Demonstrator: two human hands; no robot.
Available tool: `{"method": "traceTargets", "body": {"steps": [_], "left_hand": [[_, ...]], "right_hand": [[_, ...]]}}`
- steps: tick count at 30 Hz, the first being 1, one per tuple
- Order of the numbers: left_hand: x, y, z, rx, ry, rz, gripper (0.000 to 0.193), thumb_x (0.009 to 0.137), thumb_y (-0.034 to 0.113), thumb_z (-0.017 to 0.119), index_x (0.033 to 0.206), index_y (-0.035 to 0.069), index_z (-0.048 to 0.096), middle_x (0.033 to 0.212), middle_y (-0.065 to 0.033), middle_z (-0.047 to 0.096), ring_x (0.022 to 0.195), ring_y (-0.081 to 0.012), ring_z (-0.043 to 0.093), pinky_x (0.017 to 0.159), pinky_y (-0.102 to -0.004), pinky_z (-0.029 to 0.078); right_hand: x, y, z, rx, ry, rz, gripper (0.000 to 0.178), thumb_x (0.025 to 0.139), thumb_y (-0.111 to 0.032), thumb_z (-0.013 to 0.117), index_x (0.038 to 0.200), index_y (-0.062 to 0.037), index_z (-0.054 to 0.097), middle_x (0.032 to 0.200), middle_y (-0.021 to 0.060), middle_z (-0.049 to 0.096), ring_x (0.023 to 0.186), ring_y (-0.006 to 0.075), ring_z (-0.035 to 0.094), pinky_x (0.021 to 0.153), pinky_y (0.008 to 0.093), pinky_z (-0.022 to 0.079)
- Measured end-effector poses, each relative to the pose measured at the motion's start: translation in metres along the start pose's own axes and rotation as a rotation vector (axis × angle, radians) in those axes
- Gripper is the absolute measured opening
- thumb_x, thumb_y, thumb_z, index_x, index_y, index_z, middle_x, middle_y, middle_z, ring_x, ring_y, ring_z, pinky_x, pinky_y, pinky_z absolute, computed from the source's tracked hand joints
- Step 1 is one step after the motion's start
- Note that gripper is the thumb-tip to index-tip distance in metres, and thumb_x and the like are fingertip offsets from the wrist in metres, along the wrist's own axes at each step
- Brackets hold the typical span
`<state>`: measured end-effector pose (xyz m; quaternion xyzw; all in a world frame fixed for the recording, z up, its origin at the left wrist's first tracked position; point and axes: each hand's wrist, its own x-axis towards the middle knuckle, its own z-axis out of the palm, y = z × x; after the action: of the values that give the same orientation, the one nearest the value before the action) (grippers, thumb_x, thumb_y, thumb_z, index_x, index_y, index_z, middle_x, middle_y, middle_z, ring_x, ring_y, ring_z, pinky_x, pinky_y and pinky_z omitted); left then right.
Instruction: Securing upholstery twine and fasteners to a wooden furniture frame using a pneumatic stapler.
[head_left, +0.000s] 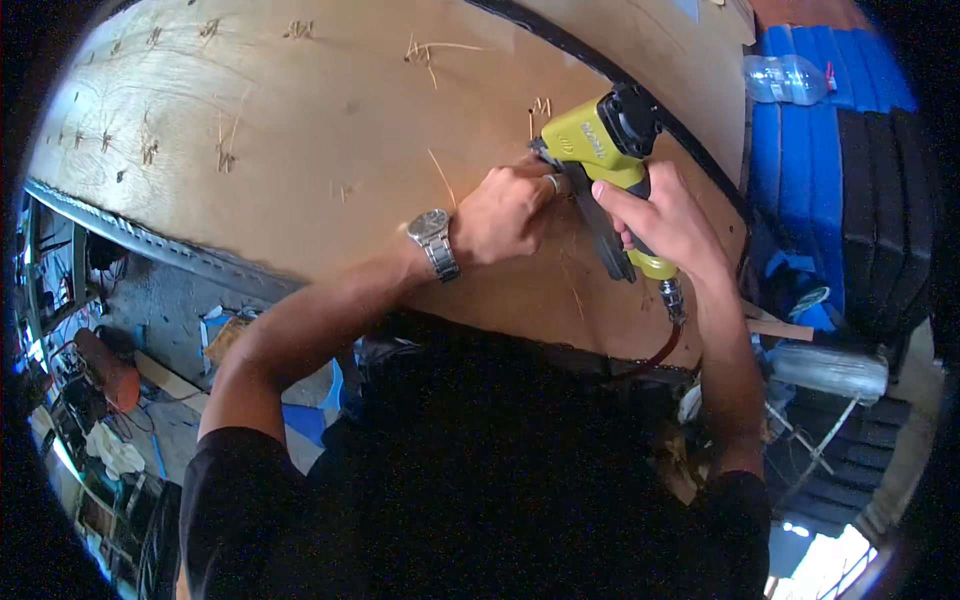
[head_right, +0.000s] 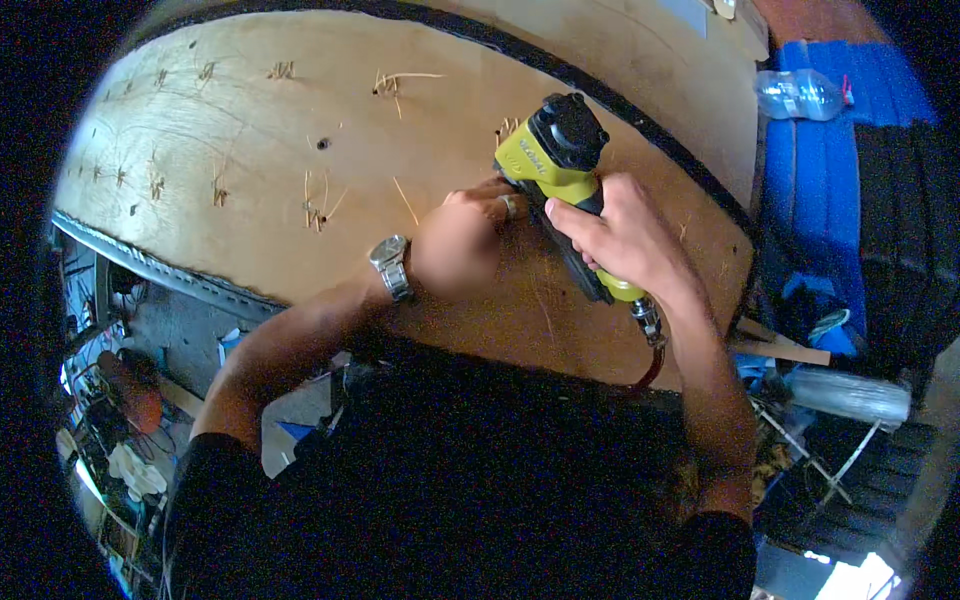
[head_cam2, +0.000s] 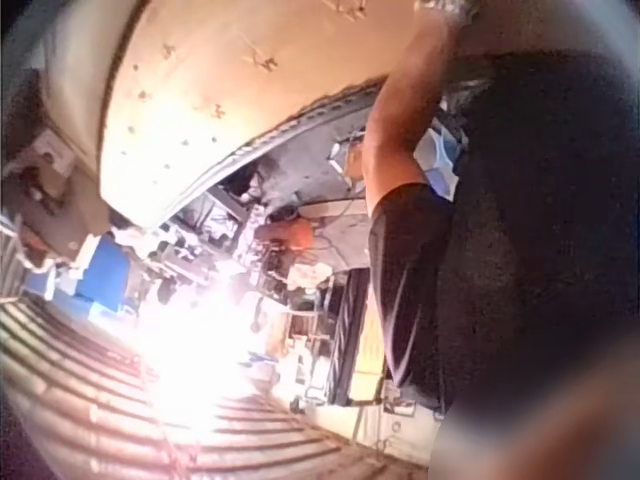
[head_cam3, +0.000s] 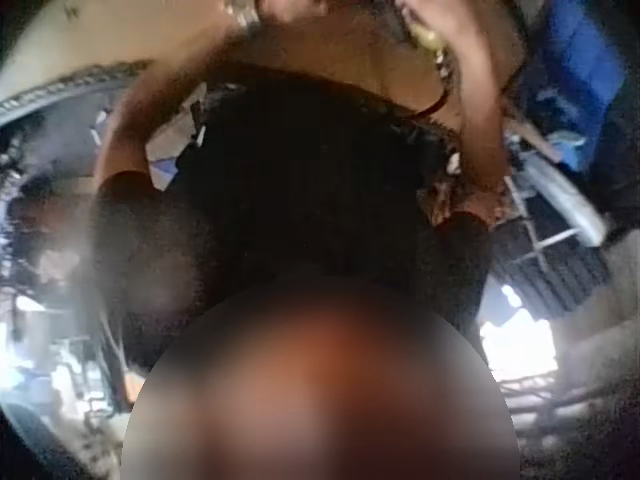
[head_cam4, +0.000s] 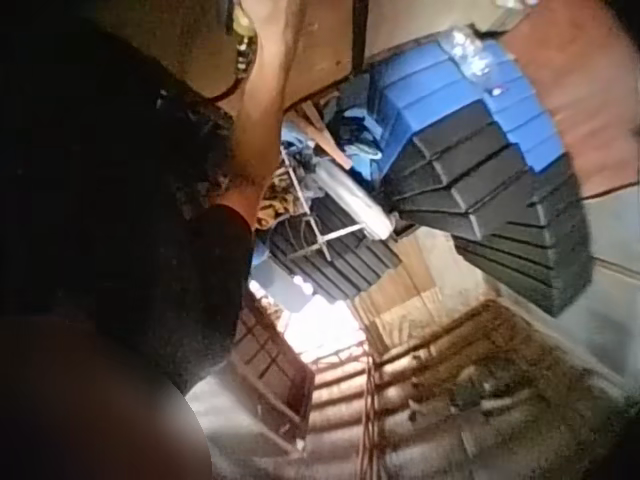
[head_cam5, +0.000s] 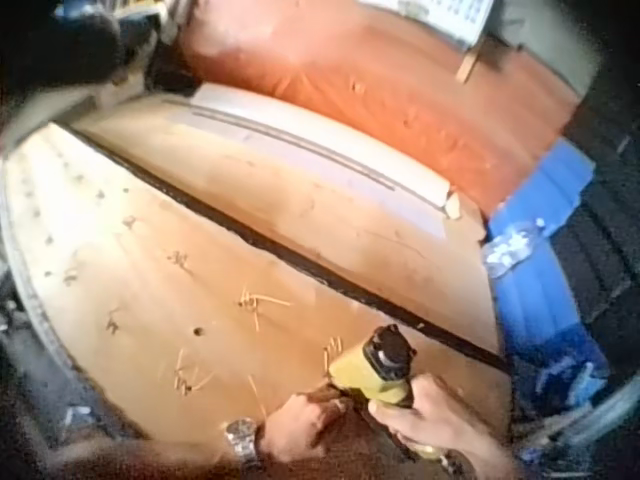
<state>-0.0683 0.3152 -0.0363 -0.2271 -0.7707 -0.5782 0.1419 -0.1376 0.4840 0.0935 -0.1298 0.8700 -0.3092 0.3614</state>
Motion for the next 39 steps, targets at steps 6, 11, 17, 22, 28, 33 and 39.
{"method": "traceTargets", "body": {"steps": [6, 11, 17, 22, 28, 33, 39], "left_hand": [[-0.001, 0.0, 0.002, 0.024, -0.054, -0.024, 0.01, 0.072, 0.002, 0.058, 0.082, 0.001, 0.055, 0.079, -0.0201, 0.059, 0.082, -0.0399, 0.059, 0.071, -0.0471, 0.05], [0.006, 0.002, -0.013, -0.064, 0.008, -0.024, 0.018, 0.072, 0.0, 0.058, 0.089, 0.0, 0.058, 0.082, -0.0221, 0.061, 0.084, -0.0422, 0.059, 0.073, -0.0472, 0.051], [0.057, -0.055, -0.065, 0.491, -0.07, 0.052, 0.02, 0.076, 0.019, 0.068, 0.095, 0.015, 0.069, 0.117, -0.0034, 0.054, 0.117, -0.0281, 0.043, 0.096, -0.0456, 0.034], [0.075, -0.083, -0.056, 0.643, -0.151, 0.117, 0.018, 0.075, 0.03, 0.07, 0.091, 0.023, 0.071, 0.114, 0.003, 0.054, 0.121, -0.0255, 0.04, 0.103, -0.0498, 0.026], [0.067, -0.081, -0.06, 0.527, -0.12, 0.044, 0.02, 0.078, 0.031, 0.071, 0.096, 0.024, 0.07, 0.118, 0.0022, 0.054, 0.121, -0.0265, 0.041, 0.104, -0.0528, 0.027], [0.041, -0.019, -0.098, 0.326, -0.089, -0.017, 0.034, 0.085, 0.015, 0.068, 0.118, 0.008, 0.06, 0.122, -0.0097, 0.059, 0.117, -0.0291, 0.053, 0.102, -0.0419, 0.04], [-0.018, 0.046, -0.077, 0.469, -0.54, 0.047, 0.043, 0.084, 0.023, 0.068, 0.123, 0.008, 0.057, 0.127, -0.0109, 0.056, 0.12, -0.03, 0.049, 0.101, -0.0431, 0.043]], "right_hand": [[-0.003, 0.002, 0.012, -0.117, 0.126, -0.145, 0.032, 0.087, -0.027, 0.066, 0.069, -0.001, 0.058, 0.059, 0.0057, 0.06, 0.048, 0.0101, 0.057, 0.046, 0.0293, 0.043], [-0.007, 0.009, 0.007, 0.151, 0.075, 0.032, 0.023, 0.09, -0.022, 0.064, 0.083, -0.0007, 0.06, 0.061, 0.0025, 0.057, 0.05, 0.0102, 0.055, 0.047, 0.0262, 0.044], [-0.006, 0.004, -0.001, 0.222, 0.153, -0.013, 0.026, 0.091, -0.024, 0.064, 0.079, -0.0013, 0.061, 0.059, 0.0013, 0.058, 0.049, 0.0089, 0.055, 0.045, 0.0255, 0.044], [0.004, 0.004, 0.002, 0.041, 0.083, -0.069, 0.026, 0.089, -0.026, 0.065, 0.08, -0.0013, 0.063, 0.059, 0.002, 0.059, 0.049, 0.0104, 0.056, 0.047, 0.0289, 0.045], [-0.003, -0.001, 0.0, 0.003, 0.057, 0.006, 0.025, 0.09, -0.025, 0.065, 0.083, -0.0015, 0.061, 0.061, 0.0013, 0.057, 0.051, 0.0095, 0.055, 0.048, 0.0271, 0.044], [-0.045, 0.021, -0.001, 0.17, 0.147, 0.09, 0.023, 0.091, -0.025, 0.065, 0.094, -0.0024, 0.06, 0.069, 0.0005, 0.056, 0.057, 0.0082, 0.054, 0.052, 0.0244, 0.047], [-0.065, 0.056, 0.02, 0.028, 0.242, 0.055, 0.026, 0.088, -0.025, 0.069, 0.09, 0.0002, 0.062, 0.065, 0.0048, 0.059, 0.058, 0.0135, 0.056, 0.054, 0.0328, 0.045]]}}
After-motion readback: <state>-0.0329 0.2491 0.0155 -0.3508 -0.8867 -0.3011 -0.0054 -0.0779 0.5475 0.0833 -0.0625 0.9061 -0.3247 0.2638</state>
